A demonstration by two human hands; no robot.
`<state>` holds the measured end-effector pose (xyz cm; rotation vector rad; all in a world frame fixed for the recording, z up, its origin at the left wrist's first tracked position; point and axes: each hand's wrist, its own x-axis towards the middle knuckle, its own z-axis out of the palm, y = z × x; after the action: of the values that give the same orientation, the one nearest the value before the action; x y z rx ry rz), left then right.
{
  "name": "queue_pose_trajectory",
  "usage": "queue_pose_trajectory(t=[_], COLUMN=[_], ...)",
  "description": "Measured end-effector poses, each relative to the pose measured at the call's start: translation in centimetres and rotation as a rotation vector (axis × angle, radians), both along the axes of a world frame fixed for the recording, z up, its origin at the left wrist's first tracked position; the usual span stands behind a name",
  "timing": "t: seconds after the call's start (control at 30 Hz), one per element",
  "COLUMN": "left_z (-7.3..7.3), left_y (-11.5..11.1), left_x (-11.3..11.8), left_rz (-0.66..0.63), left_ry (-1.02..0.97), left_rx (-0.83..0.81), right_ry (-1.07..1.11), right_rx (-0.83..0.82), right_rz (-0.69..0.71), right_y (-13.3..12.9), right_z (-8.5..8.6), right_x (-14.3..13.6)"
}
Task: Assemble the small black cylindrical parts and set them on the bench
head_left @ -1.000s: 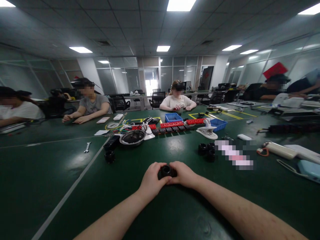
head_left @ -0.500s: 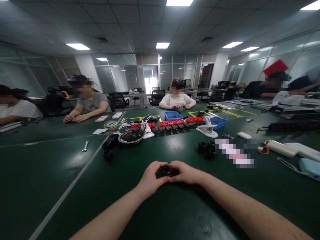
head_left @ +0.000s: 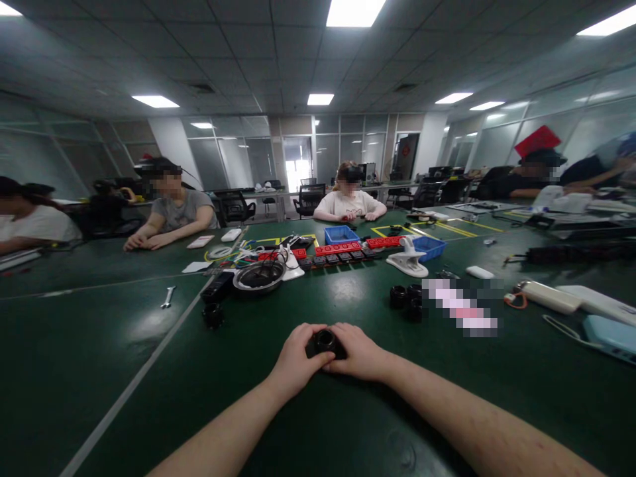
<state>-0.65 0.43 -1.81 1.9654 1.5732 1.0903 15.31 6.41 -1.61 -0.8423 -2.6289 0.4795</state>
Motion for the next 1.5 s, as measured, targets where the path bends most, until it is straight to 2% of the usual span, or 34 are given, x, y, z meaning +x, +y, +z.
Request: queue_pose_trajectory(t=[0.17, 0.27, 0.37, 0.47, 0.57, 0.67, 0.8, 0.9, 0.97, 1.03, 1.2, 1.3, 1.37, 1.5], left_z=[0.2, 0.3, 0.3, 0.2, 0.2, 0.2, 0.1, 0.1, 0.1, 0.2, 0.2, 0.2, 0.2, 0.4], left_y=[-0.1, -0.2, -0.3, -0.4, -0.3, -0.2, -0.2, -0.2, -0.3, -0.4, -0.5, -0.4, -0.4, -0.4], left_x=[-0.1, 0.0, 0.2, 0.4, 0.4, 0.2, 0.0, 0.1, 0.2, 0.4, 0.6, 0.6, 0.5, 0.3], left_rz=[-0.053, -0.059, -0.019, 0.042, 0.064, 0.033, -0.016, -0.043, -0.041, -0.016, 0.066, 0.072, 0.063, 0.014], left_ry=[0.003, 0.016, 0.034, 0.034, 0.03, 0.018, 0.0, 0.004, 0.007, 0.01, 0.022, 0.026, 0.023, 0.023], left_rx=[-0.015, -0.021, -0.027, -0.01, 0.008, 0.011, -0.008, -0.019, -0.02, -0.016, -0.003, 0.0, -0.002, -0.013], right_ry=[0.055, 0.084, 0.037, -0.042, -0.077, -0.042, -0.003, 0.012, 0.01, -0.015, -0.11, -0.147, -0.123, -0.047], right_rx=[-0.208, -0.258, -0.208, -0.034, 0.121, 0.109, -0.094, -0.178, -0.181, -0.143, 0.093, 0.184, 0.16, -0.06], right_rz=[0.183, 0.191, 0.08, -0.072, -0.139, -0.098, 0.086, 0.206, 0.188, 0.113, -0.06, -0.117, -0.101, 0.065], right_y=[1.3, 1.6, 1.2, 0.4, -0.4, -0.3, 0.8, 1.5, 1.7, 1.4, 0.0, -0.5, -0.4, 0.5], right_z=[0.6, 0.4, 0.1, -0.2, -0.4, -0.4, 0.3, 0.8, 0.8, 0.6, 0.0, -0.2, -0.1, 0.3], right_x=[0.9, 1.0, 0.6, -0.1, -0.6, -0.6, 0.3, 1.0, 1.0, 0.8, -0.4, -0.6, -0.6, 0.1])
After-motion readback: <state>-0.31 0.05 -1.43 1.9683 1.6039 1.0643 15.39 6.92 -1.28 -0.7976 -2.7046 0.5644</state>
